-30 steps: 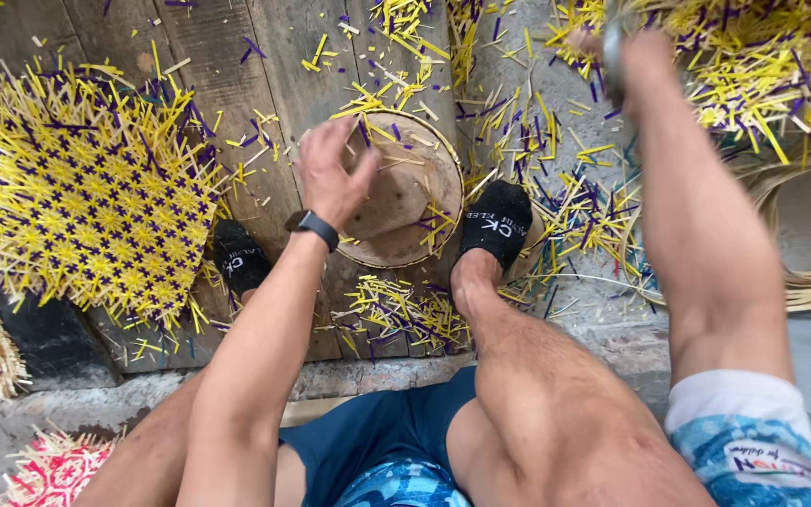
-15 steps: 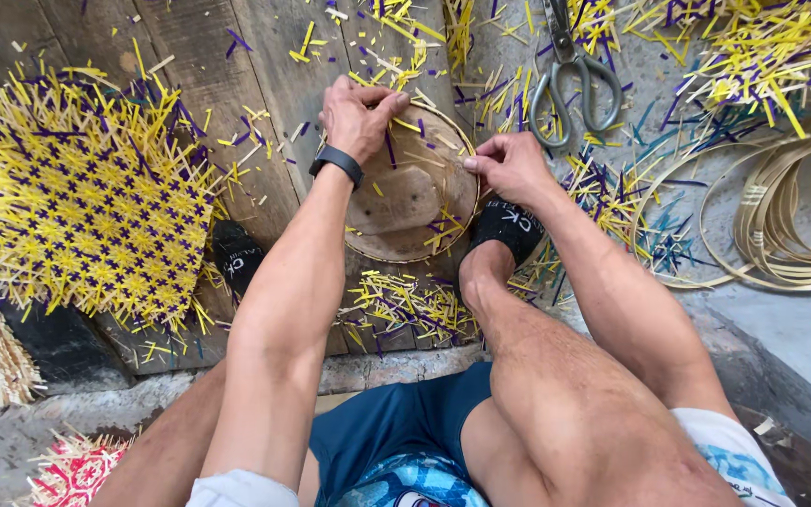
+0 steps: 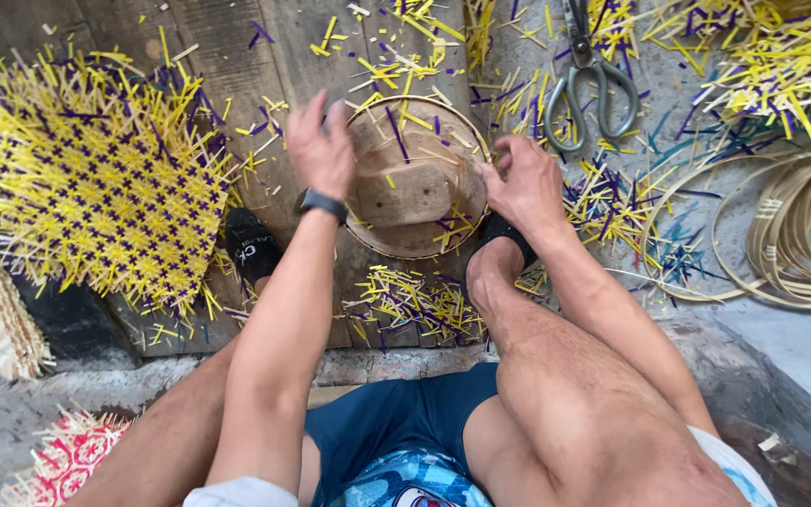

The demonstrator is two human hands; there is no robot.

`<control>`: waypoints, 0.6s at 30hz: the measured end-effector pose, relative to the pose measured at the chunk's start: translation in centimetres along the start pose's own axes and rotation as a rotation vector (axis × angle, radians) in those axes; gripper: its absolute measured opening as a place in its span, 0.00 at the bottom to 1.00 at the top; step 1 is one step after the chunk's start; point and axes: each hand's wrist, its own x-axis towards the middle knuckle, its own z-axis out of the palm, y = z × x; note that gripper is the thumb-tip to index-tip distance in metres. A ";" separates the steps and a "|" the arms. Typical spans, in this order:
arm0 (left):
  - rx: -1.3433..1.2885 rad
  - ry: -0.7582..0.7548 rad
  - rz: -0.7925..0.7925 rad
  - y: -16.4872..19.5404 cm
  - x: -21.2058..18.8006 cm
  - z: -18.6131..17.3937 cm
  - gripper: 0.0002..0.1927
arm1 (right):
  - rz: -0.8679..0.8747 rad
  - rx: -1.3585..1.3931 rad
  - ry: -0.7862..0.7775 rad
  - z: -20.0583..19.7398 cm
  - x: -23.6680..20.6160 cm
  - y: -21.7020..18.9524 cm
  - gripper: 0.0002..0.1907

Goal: The person trims the protruding woven strands from the edge of a small round basket using shears. They repeatedly flip the basket, cut the excess material, and place a bamboo ring around the rim.

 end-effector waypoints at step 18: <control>-0.660 -0.181 -0.850 -6.5 -4.7 -4.4 0.20 | 0.344 0.612 -0.232 0.6 -1.0 1.0 0.12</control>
